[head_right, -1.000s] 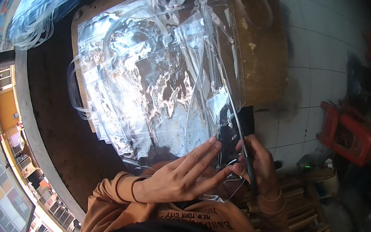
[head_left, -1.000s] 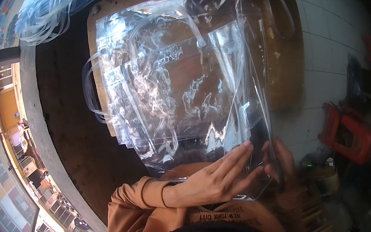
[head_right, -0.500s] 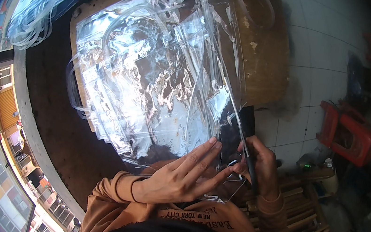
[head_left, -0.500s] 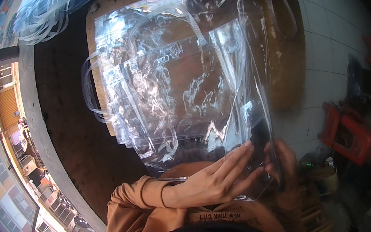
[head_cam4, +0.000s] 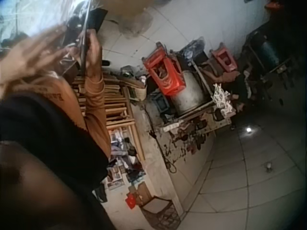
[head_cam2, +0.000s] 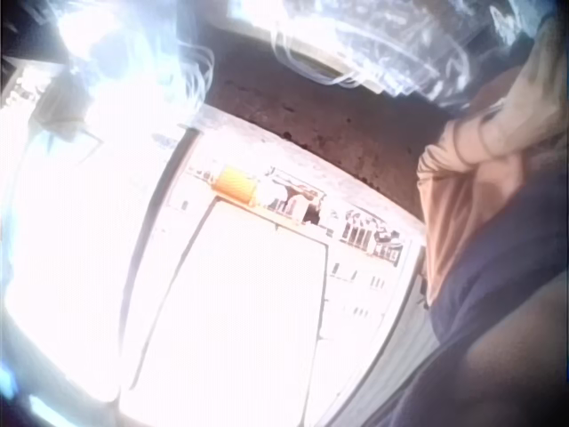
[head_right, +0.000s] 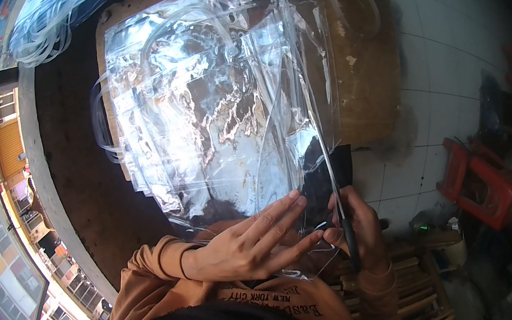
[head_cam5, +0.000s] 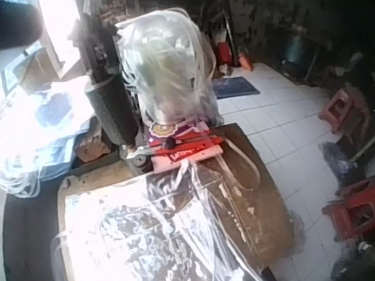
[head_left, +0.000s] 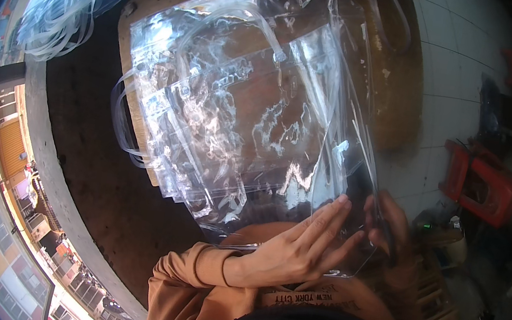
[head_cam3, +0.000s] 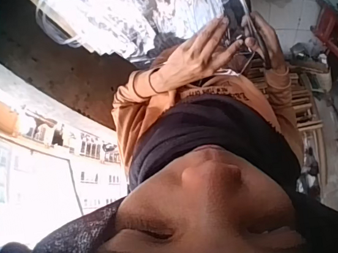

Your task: The person cuts along the sealed edge of clear plastic bags using scissors, handling the bags one by one on a wooden table.

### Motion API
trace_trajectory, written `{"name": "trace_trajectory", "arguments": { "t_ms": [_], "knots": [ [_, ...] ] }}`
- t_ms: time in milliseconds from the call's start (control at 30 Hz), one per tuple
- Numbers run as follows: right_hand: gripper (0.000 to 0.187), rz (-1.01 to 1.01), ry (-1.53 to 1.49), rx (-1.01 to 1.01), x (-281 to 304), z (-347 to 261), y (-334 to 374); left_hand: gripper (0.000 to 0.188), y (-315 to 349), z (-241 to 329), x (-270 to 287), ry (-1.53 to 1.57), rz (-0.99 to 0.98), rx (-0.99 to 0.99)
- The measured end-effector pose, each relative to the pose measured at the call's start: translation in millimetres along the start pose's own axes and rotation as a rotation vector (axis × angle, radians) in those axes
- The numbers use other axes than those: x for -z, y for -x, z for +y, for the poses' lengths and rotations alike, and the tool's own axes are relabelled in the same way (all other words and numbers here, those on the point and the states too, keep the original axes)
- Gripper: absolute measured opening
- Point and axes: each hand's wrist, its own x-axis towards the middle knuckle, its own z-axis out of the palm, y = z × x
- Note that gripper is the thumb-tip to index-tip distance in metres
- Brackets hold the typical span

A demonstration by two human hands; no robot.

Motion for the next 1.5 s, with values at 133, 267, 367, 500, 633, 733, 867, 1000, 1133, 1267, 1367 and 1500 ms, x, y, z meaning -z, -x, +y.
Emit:
{"name": "trace_trajectory", "arguments": {
  "t_ms": [133,267,367,500,633,733,867,1000,1133,1267,1367,1500],
  "knots": [
    [0.064,0.009,0.034,-0.016,0.9,0.2,0.2,0.046,0.9,0.3,0.1,0.001,0.003,-0.003],
    [0.062,0.028,0.002,-0.007,0.5,1.0,1.3,0.046,0.3,0.4,2.4,0.018,-0.014,-0.001],
    [0.06,0.034,-0.004,0.011,0.4,2.1,2.6,0.047,0.7,0.1,1.3,-0.008,-0.01,-0.011],
    [0.059,0.056,0.015,0.028,0.2,4.1,3.3,0.047,0.7,0.6,1.6,-0.015,-0.017,-0.009],
    [0.058,0.069,0.054,0.016,-0.1,2.6,5.8,0.047,1.3,0.5,1.3,-0.041,-0.016,-0.017],
    [0.055,-0.009,-0.075,0.037,1.1,5.6,4.4,0.046,2.0,1.0,1.8,-0.031,-0.019,-0.008],
    [0.05,0.05,-0.186,0.073,-2.1,8.9,2.3,0.046,1.3,1.4,2.6,-0.019,-0.027,-0.002],
    [0.045,0.26,-0.25,0.133,-25.7,-7.2,-14.6,0.047,1.1,1.8,0.6,-0.052,-0.027,-0.01],
    [0.039,0.381,-0.242,0.313,-27.5,-15.9,-55.6,0.046,4.8,4.1,0.2,-0.093,-0.036,-0.04],
    [0.037,0.384,-0.225,0.389,-22.2,-33.8,-76.5,0.05,6.9,10.6,-1.6,-0.072,-0.023,-0.05],
    [0.035,0.359,-0.261,0.419,-25.1,-36.3,-82.7,0.051,8.5,10.0,-0.4,-0.075,-0.027,-0.038],
    [0.034,0.274,-0.371,0.448,-26.7,-40.0,-81.0,0.053,11.0,8.0,3.2,0.005,-0.057,-0.01]
  ]
}}
